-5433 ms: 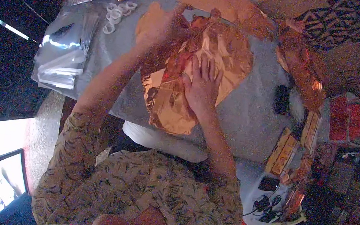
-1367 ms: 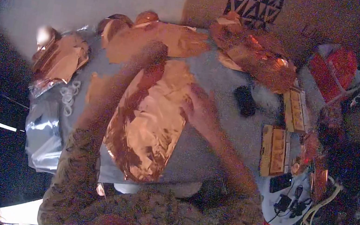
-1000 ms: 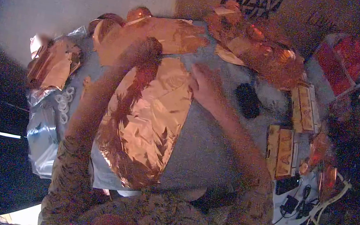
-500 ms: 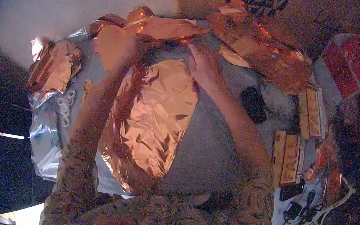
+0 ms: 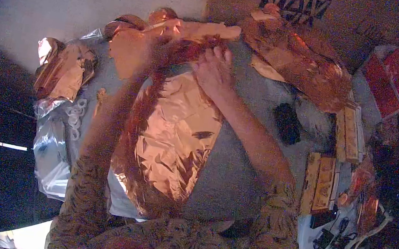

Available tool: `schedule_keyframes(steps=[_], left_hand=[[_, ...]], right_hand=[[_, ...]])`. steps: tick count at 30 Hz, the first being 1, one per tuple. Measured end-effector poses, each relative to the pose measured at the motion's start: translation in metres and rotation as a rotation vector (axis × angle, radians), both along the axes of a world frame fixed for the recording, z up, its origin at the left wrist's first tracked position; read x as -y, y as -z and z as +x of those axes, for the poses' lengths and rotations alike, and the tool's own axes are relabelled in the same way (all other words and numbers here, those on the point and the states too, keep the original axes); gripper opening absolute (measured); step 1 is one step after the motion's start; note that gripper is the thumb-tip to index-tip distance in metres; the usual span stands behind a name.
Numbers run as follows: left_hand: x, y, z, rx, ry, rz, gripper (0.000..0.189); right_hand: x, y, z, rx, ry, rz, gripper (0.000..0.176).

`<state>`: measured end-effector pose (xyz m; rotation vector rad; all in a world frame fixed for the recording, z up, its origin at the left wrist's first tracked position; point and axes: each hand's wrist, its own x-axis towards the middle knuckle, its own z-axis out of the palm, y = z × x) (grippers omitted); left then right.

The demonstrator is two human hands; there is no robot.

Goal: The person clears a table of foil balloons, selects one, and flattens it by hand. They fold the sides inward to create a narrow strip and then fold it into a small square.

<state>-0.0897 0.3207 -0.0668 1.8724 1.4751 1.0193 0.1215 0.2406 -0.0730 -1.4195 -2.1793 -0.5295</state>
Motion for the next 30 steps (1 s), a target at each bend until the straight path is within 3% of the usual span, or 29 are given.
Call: schedule_keyframes(steps=[3,5,8,10,12,13,15,17,18,21,22,23,25,27,28,30], left_hand=[[-0.015,-0.001,-0.007,0.199,0.127,0.031,0.025],[-0.013,-0.02,-0.009,0.152,0.253,0.288,0.022],[0.008,-0.051,-0.007,-0.041,0.192,0.168,0.029],[0.002,-0.052,-0.011,0.026,0.193,0.177,0.026],[-0.016,-0.045,-0.021,0.093,0.193,0.18,0.023],[-0.03,-0.039,-0.032,0.09,0.217,0.335,0.024],[-0.032,-0.052,-0.054,0.082,0.24,0.492,0.025],[-0.01,-0.11,-0.074,0.032,0.028,0.329,0.035],[-0.01,-0.128,-0.092,0.068,-0.018,0.44,0.032],[-0.019,-0.176,-0.168,0.283,-0.109,0.675,0.035],[-0.01,-0.199,-0.187,0.315,-0.23,0.69,0.039],[0.0,-0.223,-0.207,0.348,-0.351,0.704,0.043],[0.007,-0.261,-0.273,0.257,-0.358,0.698,0.048],[0.028,-0.286,-0.291,0.322,-0.431,0.706,0.048],[0.043,-0.294,-0.3,0.389,-0.502,0.71,0.047],[0.078,-0.294,-0.302,0.256,-0.478,0.816,0.046]], right_hand=[[-0.001,-0.011,-0.012,-0.075,-0.014,-0.021,0.03],[-0.012,-0.015,-0.028,-0.016,-0.059,-0.064,0.032],[-0.038,-0.009,-0.056,0.041,-0.185,-0.068,0.034],[-0.056,0.006,-0.073,0.037,-0.271,-0.033,0.035],[-0.067,0.016,-0.087,-0.161,-0.331,0.115,0.036],[-0.069,0.011,-0.09,-0.164,-0.337,0.117,0.036],[-0.07,-0.005,-0.094,-0.282,-0.373,-0.333,0.039],[-0.113,0.052,-0.098,-0.153,-0.417,-0.241,0.039],[-0.127,0.072,-0.099,-0.021,-0.455,-0.15,0.039],[-0.098,0.057,-0.091,-0.033,-0.454,0.082,0.036],[-0.097,0.055,-0.093,-0.035,-0.457,0.082,0.036],[-0.096,0.053,-0.096,-0.132,-0.422,0.017,0.035],[-0.1,0.048,-0.099,-0.227,-0.393,-0.044,0.034],[-0.107,0.042,-0.088,0.072,-0.4,-0.183,0.039],[-0.112,0.037,-0.088,0.073,-0.417,-0.171,0.039],[-0.122,0.025,-0.089,-0.11,-0.354,-0.603,0.046]])
